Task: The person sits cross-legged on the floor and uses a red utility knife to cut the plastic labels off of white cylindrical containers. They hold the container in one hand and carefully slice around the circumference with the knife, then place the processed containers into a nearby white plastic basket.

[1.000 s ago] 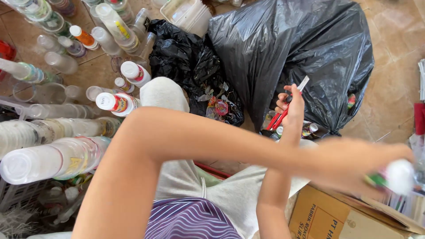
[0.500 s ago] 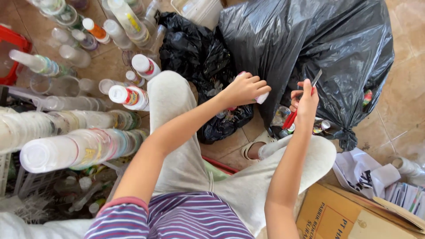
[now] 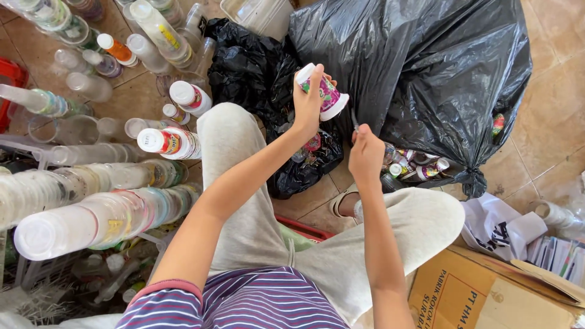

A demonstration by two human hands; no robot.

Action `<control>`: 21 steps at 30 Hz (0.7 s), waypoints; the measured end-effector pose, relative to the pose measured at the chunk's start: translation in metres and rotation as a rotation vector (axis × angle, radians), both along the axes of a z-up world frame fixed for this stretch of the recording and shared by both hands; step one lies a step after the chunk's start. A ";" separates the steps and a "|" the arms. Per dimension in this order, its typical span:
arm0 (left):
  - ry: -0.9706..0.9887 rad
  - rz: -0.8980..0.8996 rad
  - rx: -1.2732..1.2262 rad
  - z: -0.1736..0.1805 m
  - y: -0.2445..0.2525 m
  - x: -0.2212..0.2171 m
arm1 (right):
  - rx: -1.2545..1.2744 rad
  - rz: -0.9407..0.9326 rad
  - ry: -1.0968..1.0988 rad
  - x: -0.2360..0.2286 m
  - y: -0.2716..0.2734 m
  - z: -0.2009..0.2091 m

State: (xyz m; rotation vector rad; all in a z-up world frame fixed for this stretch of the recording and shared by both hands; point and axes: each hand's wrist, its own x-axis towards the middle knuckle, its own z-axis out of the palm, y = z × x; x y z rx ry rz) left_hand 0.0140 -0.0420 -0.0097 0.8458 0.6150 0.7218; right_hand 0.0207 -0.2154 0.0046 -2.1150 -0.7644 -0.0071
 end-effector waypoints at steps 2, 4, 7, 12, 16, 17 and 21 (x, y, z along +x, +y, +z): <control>-0.008 0.050 -0.067 0.002 -0.006 -0.003 | -0.041 0.011 -0.099 -0.004 0.005 0.000; 0.045 0.149 -0.030 0.008 -0.013 -0.007 | -0.091 0.000 -0.227 -0.004 0.009 -0.005; 0.054 0.246 -0.024 0.016 -0.015 -0.007 | -0.062 0.034 -0.373 -0.006 0.016 0.009; 0.121 0.259 -0.131 0.003 -0.012 -0.003 | -0.075 0.001 -0.447 0.000 0.020 -0.007; 0.158 0.277 -0.037 0.000 -0.015 -0.003 | -0.076 -0.047 -0.468 0.001 0.027 -0.007; 0.159 0.279 -0.037 0.002 -0.016 -0.003 | -0.076 -0.045 -0.467 0.000 0.029 -0.005; 0.089 0.231 0.137 0.012 -0.031 -0.007 | -0.007 -0.096 -0.309 0.003 0.034 0.006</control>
